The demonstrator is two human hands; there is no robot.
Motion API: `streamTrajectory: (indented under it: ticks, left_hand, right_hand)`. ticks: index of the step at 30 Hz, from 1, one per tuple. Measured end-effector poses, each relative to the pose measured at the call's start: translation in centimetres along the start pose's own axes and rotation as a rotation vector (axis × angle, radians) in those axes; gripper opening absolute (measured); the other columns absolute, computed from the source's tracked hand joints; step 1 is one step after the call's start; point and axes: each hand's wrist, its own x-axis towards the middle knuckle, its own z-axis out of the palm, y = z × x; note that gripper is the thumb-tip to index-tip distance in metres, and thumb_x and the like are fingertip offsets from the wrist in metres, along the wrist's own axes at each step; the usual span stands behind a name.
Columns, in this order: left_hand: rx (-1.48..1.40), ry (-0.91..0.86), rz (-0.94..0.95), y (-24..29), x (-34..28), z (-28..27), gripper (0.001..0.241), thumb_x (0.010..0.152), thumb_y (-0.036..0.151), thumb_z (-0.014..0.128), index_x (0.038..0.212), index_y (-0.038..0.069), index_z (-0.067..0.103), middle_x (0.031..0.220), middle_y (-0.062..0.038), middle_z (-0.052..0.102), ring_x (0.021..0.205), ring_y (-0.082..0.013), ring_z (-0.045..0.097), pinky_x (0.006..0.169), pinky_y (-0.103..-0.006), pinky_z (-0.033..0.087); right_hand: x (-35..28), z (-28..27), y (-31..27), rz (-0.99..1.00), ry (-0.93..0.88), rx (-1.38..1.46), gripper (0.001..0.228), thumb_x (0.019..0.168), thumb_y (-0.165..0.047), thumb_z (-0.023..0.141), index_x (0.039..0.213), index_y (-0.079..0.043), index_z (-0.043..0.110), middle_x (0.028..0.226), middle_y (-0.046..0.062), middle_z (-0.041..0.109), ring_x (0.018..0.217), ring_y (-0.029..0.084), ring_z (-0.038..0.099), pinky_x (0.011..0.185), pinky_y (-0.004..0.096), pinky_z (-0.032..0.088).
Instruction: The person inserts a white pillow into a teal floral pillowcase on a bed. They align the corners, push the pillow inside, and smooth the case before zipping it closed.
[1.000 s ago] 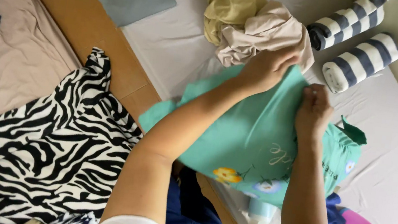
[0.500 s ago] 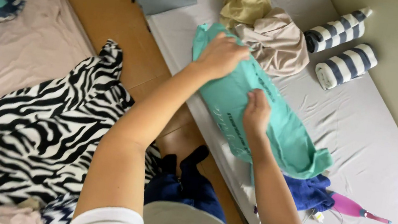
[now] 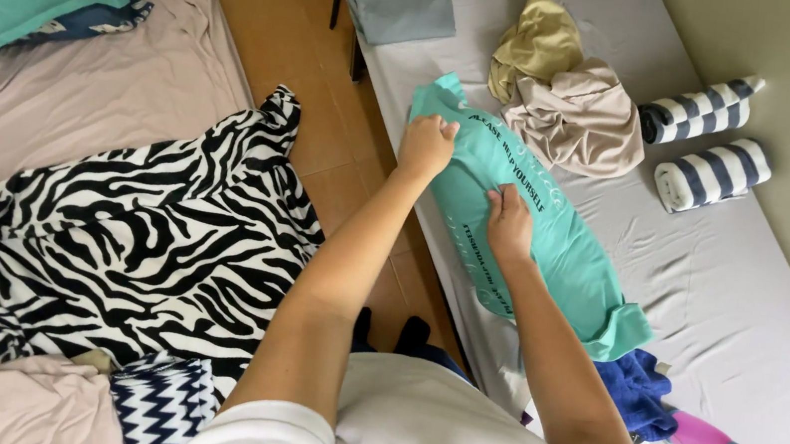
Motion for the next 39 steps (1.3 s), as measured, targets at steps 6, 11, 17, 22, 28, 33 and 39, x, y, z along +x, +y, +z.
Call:
streamTrajectory:
  ticks: [6, 11, 17, 22, 28, 33, 39]
  left_hand:
    - [-0.022, -0.010, -0.174, -2.6, -0.7, 4.1, 0.042, 0.095, 0.041, 0.068, 0.103, 0.000, 0.070, 0.101, -0.025, 0.070, 0.100, -0.0440, 0.067, 0.088, -0.0508, 0.053]
    - [0.161, 0.059, -0.029, -1.9, -0.6, 3.5, 0.022, 0.093, 0.029, 0.066, 0.096, 0.008, 0.073, 0.102, -0.012, 0.076, 0.103, -0.0385, 0.068, 0.091, -0.0501, 0.053]
    - [0.084, 0.176, -0.004, 2.0, -0.1, 2.0, 0.037, 0.087, 0.038, 0.074, 0.098, 0.003, 0.068, 0.102, -0.018, 0.071, 0.095, -0.0381, 0.068, 0.083, -0.0515, 0.050]
    - [0.083, 0.188, 0.065, 2.0, -0.1, 3.3, 0.022, 0.094, 0.025, 0.065, 0.097, 0.004, 0.066, 0.099, -0.016, 0.073, 0.096, -0.0381, 0.068, 0.084, -0.0536, 0.048]
    - [0.013, 0.178, 0.129, 1.0, -0.5, 2.5, 0.016, 0.100, 0.017, 0.059, 0.096, 0.002, 0.062, 0.096, -0.020, 0.071, 0.096, -0.0414, 0.066, 0.083, -0.0551, 0.049]
    - [0.005, 0.238, 0.253, -0.3, -2.0, 3.1, 0.017, 0.102, 0.015, 0.060, 0.094, -0.001, 0.059, 0.095, -0.025, 0.069, 0.094, -0.0438, 0.065, 0.083, -0.0558, 0.050]
    - [-0.072, 0.051, 0.464, 1.7, -3.7, 6.9, 0.010, 0.088, 0.010, 0.057, 0.090, 0.002, 0.062, 0.092, -0.024, 0.070, 0.094, -0.0457, 0.066, 0.085, -0.0540, 0.050]
  right_hand:
    - [-0.1, -0.5, 0.3, -0.082, -0.043, 0.006, 0.021, 0.103, -0.021, 0.063, 0.108, -0.001, 0.059, 0.095, 0.024, 0.069, 0.089, 0.047, 0.065, 0.077, 0.053, 0.051]
    - [0.9, -1.7, 0.2, 0.040, -0.156, 0.192, 0.025, 0.104, -0.026, 0.065, 0.109, -0.004, 0.056, 0.079, 0.015, 0.064, 0.070, 0.035, 0.063, 0.069, 0.044, 0.050]
    - [4.1, -2.9, -0.7, 0.100, -0.124, 0.237, 0.039, 0.102, -0.025, 0.061, 0.136, -0.010, 0.050, 0.076, 0.011, 0.065, 0.064, 0.031, 0.063, 0.065, 0.045, 0.049]
    - [5.3, -2.4, -1.0, 0.021, -0.191, 0.154, 0.048, 0.101, -0.026, 0.062, 0.145, -0.015, 0.050, 0.074, 0.012, 0.063, 0.067, 0.030, 0.064, 0.067, 0.046, 0.050]
    - [4.4, -2.1, -1.3, -0.024, -0.256, 0.117, 0.051, 0.101, -0.026, 0.064, 0.150, -0.017, 0.052, 0.073, 0.013, 0.061, 0.065, 0.029, 0.062, 0.066, 0.044, 0.051]
    - [4.0, -1.5, -1.9, -0.055, -0.305, 0.168, 0.059, 0.100, -0.024, 0.065, 0.155, -0.015, 0.046, 0.071, 0.014, 0.060, 0.062, 0.029, 0.060, 0.065, 0.043, 0.051]
    - [4.1, 2.9, 5.6, -0.124, -0.412, 0.161, 0.051, 0.102, -0.027, 0.061, 0.151, -0.015, 0.054, 0.094, 0.020, 0.070, 0.078, 0.032, 0.069, 0.072, 0.043, 0.055]
